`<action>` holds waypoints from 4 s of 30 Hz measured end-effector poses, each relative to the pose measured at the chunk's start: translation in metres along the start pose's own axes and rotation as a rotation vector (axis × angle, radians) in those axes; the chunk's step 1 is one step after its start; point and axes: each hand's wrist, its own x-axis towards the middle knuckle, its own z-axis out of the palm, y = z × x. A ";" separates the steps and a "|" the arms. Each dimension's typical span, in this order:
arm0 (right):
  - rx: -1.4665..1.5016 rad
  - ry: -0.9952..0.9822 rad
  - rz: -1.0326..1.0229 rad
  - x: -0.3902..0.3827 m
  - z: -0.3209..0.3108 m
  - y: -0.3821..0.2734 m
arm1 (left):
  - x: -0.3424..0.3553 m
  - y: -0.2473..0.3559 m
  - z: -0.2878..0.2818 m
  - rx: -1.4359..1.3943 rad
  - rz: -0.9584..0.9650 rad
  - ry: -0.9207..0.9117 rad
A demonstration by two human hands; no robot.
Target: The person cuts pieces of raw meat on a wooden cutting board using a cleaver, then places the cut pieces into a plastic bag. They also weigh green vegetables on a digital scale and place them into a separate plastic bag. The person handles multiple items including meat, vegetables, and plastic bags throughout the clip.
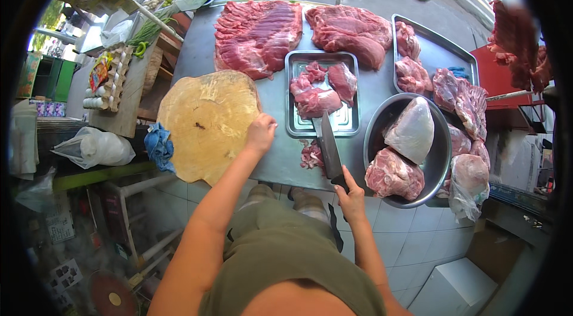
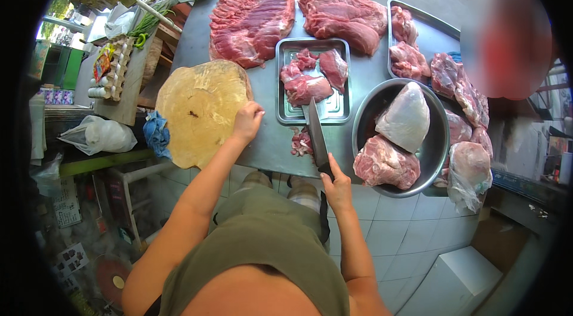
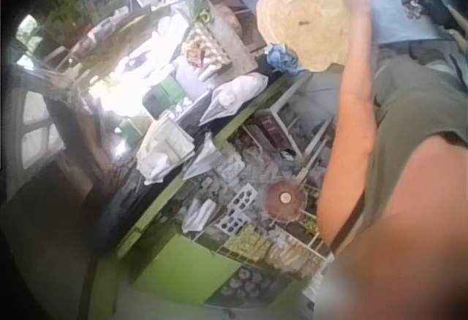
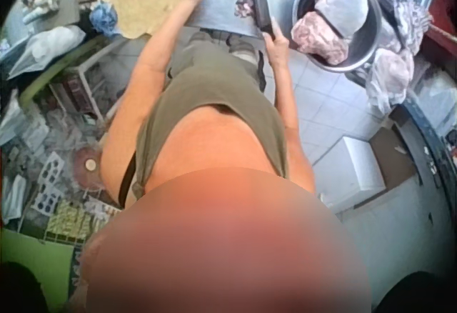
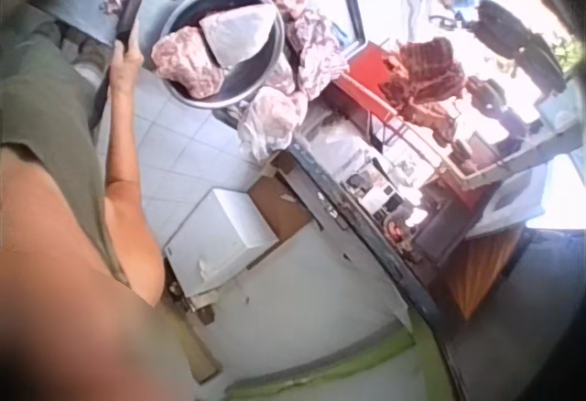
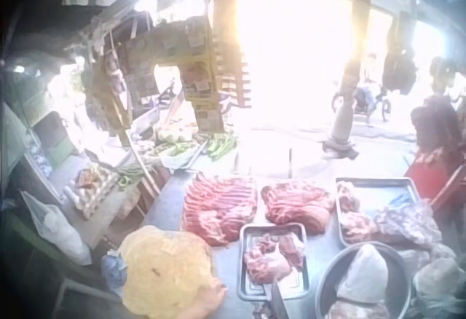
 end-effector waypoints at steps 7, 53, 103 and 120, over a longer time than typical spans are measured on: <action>0.159 0.123 0.166 -0.028 -0.004 -0.009 | 0.068 0.055 0.087 0.053 0.189 0.110; -0.053 0.109 -0.322 -0.004 0.050 -0.049 | 0.023 0.051 -0.145 0.095 -0.140 0.125; 0.157 -0.134 -0.023 0.060 0.204 -0.088 | -0.015 -0.135 -0.116 0.334 -0.158 0.369; 0.048 -0.392 -0.180 0.136 0.204 -0.126 | -0.023 -0.096 -0.046 0.161 -0.644 0.358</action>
